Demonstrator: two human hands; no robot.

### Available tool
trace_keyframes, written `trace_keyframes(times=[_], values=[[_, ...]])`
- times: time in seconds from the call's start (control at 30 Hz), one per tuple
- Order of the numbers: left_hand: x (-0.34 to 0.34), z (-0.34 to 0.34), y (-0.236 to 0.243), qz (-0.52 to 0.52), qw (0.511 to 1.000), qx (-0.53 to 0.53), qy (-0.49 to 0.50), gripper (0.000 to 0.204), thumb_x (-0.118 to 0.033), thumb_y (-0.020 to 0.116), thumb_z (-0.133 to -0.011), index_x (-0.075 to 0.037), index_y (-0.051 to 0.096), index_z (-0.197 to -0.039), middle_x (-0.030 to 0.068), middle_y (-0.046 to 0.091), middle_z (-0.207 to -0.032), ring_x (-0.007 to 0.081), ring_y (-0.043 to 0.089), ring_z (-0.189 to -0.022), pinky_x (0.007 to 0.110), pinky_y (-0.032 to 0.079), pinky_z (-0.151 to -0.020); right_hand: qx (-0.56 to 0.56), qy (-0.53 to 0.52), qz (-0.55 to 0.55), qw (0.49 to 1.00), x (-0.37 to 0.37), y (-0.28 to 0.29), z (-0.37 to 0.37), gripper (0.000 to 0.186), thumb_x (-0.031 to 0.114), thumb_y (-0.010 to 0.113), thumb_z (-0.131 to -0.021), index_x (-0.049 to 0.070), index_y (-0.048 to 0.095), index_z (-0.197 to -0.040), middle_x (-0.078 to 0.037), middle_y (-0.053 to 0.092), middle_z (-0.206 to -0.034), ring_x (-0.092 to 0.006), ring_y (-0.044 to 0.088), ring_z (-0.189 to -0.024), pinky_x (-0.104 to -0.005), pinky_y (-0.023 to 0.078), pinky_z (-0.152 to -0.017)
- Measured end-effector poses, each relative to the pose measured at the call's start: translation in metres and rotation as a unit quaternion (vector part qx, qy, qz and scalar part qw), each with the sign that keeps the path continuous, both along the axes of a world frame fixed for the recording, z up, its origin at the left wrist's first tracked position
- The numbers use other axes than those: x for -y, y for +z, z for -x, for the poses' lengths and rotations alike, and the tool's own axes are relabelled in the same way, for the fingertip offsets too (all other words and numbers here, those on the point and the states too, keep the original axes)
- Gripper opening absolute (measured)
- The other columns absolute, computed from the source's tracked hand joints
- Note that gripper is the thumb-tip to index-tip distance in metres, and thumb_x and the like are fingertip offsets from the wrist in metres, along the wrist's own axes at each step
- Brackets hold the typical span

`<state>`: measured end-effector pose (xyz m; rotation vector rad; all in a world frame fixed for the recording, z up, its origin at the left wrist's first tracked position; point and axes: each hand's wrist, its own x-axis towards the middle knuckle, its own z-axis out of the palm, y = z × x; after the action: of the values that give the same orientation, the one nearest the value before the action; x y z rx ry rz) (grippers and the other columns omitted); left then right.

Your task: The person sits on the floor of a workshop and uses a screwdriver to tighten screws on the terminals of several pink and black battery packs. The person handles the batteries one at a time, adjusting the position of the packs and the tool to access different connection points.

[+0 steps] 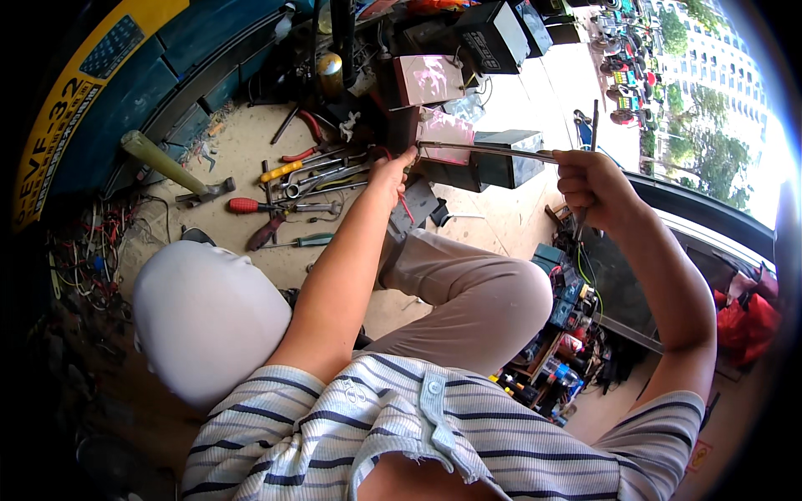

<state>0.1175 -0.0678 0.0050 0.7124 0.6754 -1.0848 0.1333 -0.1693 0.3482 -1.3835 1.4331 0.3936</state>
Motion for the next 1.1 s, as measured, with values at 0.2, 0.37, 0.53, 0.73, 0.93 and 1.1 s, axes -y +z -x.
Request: trace_keyframes(times=[0.2,0.37,0.53,0.73,0.93,1.1], values=[[0.0,-0.001,-0.001,0.0,1.0,-0.006,-0.003,0.04,-0.034,0.08,-0.067,-0.01,0.055,-0.088,-0.0011,0.054,-0.08,0.0082,0.041,-0.056,0.019,0.027,-0.039,-0.011,0.052,0.021,0.998,-0.019,0.0,-0.003,0.022,0.007,0.05,-0.089,0.011,0.042,-0.069,0.008,0.024,-0.056,-0.0021,0.02,-0.043,-0.0205,0.013,-0.036],[0.0,0.0,0.003,0.003,1.0,-0.018,0.01,0.04,-0.033,0.08,-0.067,-0.01,0.055,-0.087,-0.0009,0.055,-0.082,0.008,0.043,-0.056,0.019,0.028,-0.038,-0.026,0.071,0.032,0.997,-0.013,0.0,-0.007,0.019,0.007,0.051,-0.089,0.009,0.045,-0.071,0.008,0.024,-0.056,-0.0023,0.02,-0.043,-0.0214,0.013,-0.037],[-0.006,-0.006,0.012,0.059,0.998,-0.017,-0.027,0.042,-0.045,0.074,-0.071,-0.012,0.056,-0.09,0.0016,0.06,-0.079,0.0081,0.044,-0.056,0.019,0.029,-0.041,-0.05,0.088,0.058,0.993,-0.022,-0.001,-0.006,0.011,0.008,0.051,-0.088,0.007,0.05,-0.078,0.009,0.025,-0.056,-0.0026,0.02,-0.043,-0.0218,0.013,-0.037],[0.005,-0.032,0.018,-0.013,0.992,0.011,-0.123,0.046,-0.062,0.067,-0.067,-0.018,0.061,-0.081,-0.0036,0.062,-0.073,0.0077,0.046,-0.051,0.027,0.031,-0.056,-0.055,0.104,0.053,0.992,-0.02,0.0,-0.007,0.006,0.009,0.052,-0.088,0.005,0.053,-0.084,0.009,0.026,-0.056,-0.0027,0.021,-0.043,-0.0221,0.014,-0.037],[0.002,-0.042,0.022,0.034,0.99,-0.001,-0.134,0.042,-0.064,0.063,-0.07,-0.023,0.061,-0.078,-0.008,0.06,-0.071,0.0064,0.054,-0.06,0.026,0.024,-0.052,-0.058,0.111,0.065,0.99,-0.017,-0.001,-0.005,0.01,0.008,0.053,-0.088,0.002,0.056,-0.095,0.008,0.029,-0.057,-0.0025,0.023,-0.043,-0.0214,0.015,-0.037],[0.005,-0.047,0.019,0.028,0.989,-0.01,-0.143,0.041,-0.062,0.062,-0.072,-0.023,0.061,-0.082,-0.0067,0.06,-0.072,0.0086,0.057,-0.059,0.025,0.021,-0.049,-0.062,0.123,0.067,0.988,-0.019,0.0,-0.007,0.023,0.008,0.054,-0.087,-0.001,0.056,-0.108,0.008,0.028,-0.057,-0.0026,0.023,-0.043,-0.0216,0.015,-0.037]])
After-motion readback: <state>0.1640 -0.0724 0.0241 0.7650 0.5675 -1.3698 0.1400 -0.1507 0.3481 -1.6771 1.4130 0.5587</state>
